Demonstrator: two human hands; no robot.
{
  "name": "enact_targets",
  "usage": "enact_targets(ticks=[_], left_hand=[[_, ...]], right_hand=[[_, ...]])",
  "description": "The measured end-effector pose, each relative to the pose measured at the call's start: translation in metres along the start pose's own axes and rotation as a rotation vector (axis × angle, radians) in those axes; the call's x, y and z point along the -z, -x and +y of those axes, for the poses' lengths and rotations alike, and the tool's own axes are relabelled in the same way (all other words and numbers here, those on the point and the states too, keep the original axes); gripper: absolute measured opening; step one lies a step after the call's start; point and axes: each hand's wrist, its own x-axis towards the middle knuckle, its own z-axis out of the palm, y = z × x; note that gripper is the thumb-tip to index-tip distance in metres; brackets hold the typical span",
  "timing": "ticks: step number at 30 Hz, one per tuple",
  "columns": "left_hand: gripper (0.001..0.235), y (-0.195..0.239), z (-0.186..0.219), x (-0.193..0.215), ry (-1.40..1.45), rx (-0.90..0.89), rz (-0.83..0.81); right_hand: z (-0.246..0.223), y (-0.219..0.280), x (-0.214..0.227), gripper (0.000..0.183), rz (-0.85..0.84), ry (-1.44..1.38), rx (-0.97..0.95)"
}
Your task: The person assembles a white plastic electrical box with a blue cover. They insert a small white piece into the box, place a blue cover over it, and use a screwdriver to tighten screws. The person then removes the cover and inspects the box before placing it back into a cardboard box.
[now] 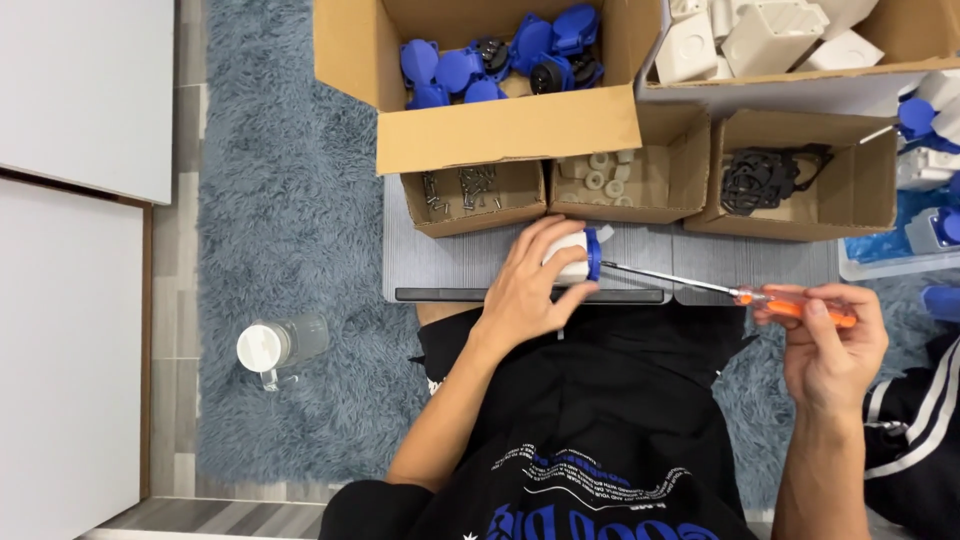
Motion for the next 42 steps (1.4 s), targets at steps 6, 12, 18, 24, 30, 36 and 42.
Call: enact_targets(ticks=[6, 12, 18, 24, 30, 36, 42], left_hand=[[0.024, -0.004, 0.006, 0.001, -0.012, 0.005, -0.025], [0.022, -0.005, 0.006, 0.001, -0.001, -0.022, -0.01], [0.022, -0.006, 0.004, 0.001, 0.009, -0.031, -0.015], [0.023, -0.006, 0.003, 0.0, 0.01, -0.047, -0.018], [0.025, -0.005, 0.002, 0.001, 0.015, -0.036, -0.032], [0.026, -0.006, 0.003, 0.001, 0.03, -0.047, -0.026], [0.025, -0.006, 0.002, 0.001, 0.035, -0.062, -0.017]], right_hand=[[0.007, -0.002, 0.006, 0.008, -0.044, 0.0, 0.019], [0.01, -0.001, 0.002, 0.008, -0.064, -0.004, 0.006], [0.012, -0.002, 0.0, 0.008, -0.072, -0.016, -0.001], [0.013, -0.004, -0.001, 0.009, -0.067, -0.016, -0.019], [0.007, -0.007, -0.003, 0.009, -0.036, 0.1, -0.161], [0.011, -0.01, 0.005, 0.008, -0.123, 0.141, -0.199], [0.015, -0.01, 0.012, 0.019, -0.177, 0.113, -0.143]])
